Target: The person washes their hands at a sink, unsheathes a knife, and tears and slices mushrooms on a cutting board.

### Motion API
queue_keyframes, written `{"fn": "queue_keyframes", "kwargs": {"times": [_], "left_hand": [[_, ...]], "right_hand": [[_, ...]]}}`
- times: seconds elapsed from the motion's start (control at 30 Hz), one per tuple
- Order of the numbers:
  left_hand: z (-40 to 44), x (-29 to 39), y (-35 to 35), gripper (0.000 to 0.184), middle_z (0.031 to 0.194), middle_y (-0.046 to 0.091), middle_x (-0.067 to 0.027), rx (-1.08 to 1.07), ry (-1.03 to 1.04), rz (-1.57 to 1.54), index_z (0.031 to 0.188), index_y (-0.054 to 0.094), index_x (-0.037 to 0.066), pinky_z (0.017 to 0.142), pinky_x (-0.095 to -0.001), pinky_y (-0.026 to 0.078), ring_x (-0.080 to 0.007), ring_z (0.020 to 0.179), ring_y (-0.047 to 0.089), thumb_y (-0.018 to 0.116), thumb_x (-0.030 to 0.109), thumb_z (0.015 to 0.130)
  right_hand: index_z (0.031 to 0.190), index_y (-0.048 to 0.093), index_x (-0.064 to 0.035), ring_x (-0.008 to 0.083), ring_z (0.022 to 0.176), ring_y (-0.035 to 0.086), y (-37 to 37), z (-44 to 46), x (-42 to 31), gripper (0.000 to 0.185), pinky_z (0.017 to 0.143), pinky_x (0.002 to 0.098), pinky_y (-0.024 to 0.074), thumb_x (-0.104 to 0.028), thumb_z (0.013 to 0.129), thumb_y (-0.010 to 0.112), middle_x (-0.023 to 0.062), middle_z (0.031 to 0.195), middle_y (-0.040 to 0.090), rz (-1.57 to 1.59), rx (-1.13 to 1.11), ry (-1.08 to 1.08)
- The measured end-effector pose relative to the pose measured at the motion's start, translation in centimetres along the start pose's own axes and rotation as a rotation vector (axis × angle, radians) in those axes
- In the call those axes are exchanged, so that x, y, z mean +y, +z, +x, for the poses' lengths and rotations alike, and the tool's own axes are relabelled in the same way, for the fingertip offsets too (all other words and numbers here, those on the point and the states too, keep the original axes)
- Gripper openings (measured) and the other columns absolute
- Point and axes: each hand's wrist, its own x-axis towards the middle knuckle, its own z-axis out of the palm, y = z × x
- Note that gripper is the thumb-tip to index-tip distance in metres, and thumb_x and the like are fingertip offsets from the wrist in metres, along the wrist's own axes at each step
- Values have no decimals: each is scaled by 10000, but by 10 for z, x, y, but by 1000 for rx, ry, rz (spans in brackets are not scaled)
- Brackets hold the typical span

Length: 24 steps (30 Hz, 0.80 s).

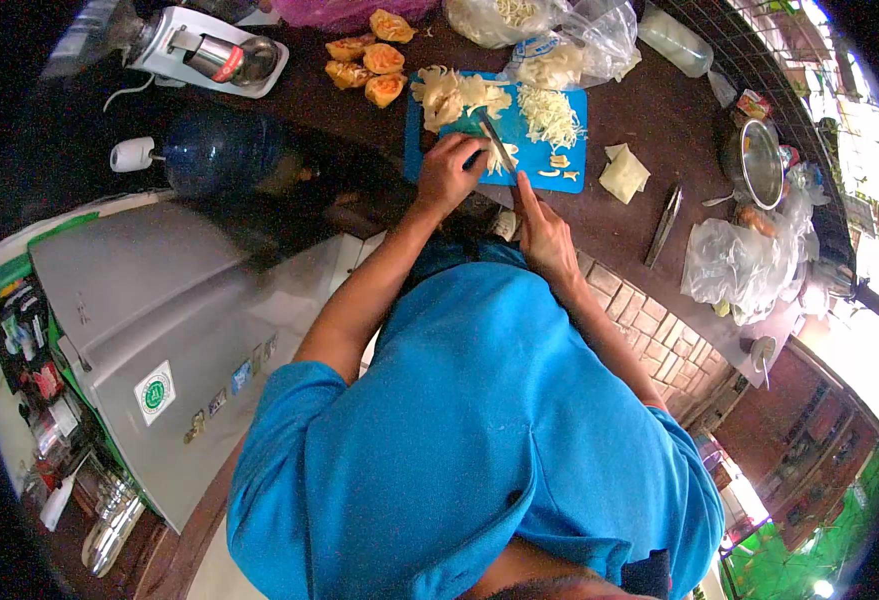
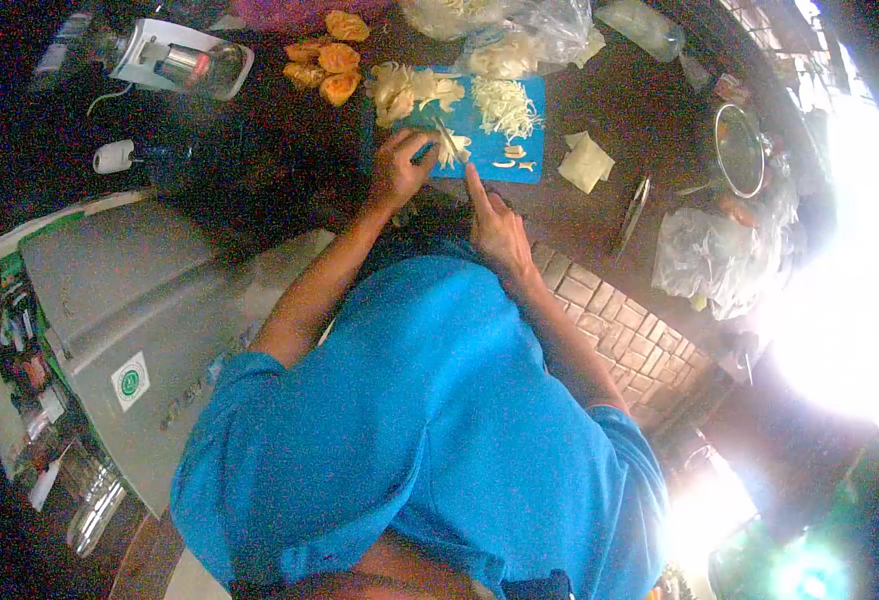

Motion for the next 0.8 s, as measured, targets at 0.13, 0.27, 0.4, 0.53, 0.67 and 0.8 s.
{"fn": "queue_keyframes", "kwargs": {"times": [0.13,0.27,0.4,0.53,0.67,0.8], "left_hand": [[-2,-1,1,195,900,672,-90,-10,21,36,981,722,60,760,-379,541,-285,849,655,739,114,795],[-4,-4,5,217,906,667,-77,3,53,15,1014,730,58,760,-370,539,-270,861,645,735,118,806],[-3,-4,4,218,914,659,-76,-15,82,34,1020,730,55,752,-371,532,-271,860,634,731,120,813],[-3,-2,4,214,904,657,-75,-9,79,26,1021,730,52,745,-376,528,-273,849,631,726,114,817],[-2,1,2,217,925,661,-96,-40,69,39,1028,727,42,781,-382,521,-289,874,631,716,117,825],[-2,2,-1,215,950,664,-123,-87,55,37,1030,723,29,820,-393,509,-310,904,622,697,121,838]], "right_hand": [[1559,213,-222,489,869,643,-3,2,-2,752,762,565,519,-53,869,459,282,1013,632,-7,-150,134],[1531,297,-121,461,753,636,-3,1,-7,636,651,527,495,-28,932,491,273,865,630,-43,-39,41],[1536,281,-121,472,761,635,0,2,-7,669,656,534,495,-17,911,493,286,875,629,-21,-2,10],[1559,186,-149,496,847,633,-4,2,-8,796,739,575,511,-8,836,486,289,980,630,-30,-122,96],[1560,184,-158,500,840,636,-8,4,-13,793,732,585,508,-13,841,485,294,975,634,-12,-127,110],[1561,180,-170,502,828,639,-9,5,-15,795,730,590,504,-20,842,484,298,974,642,13,-126,113]]}}
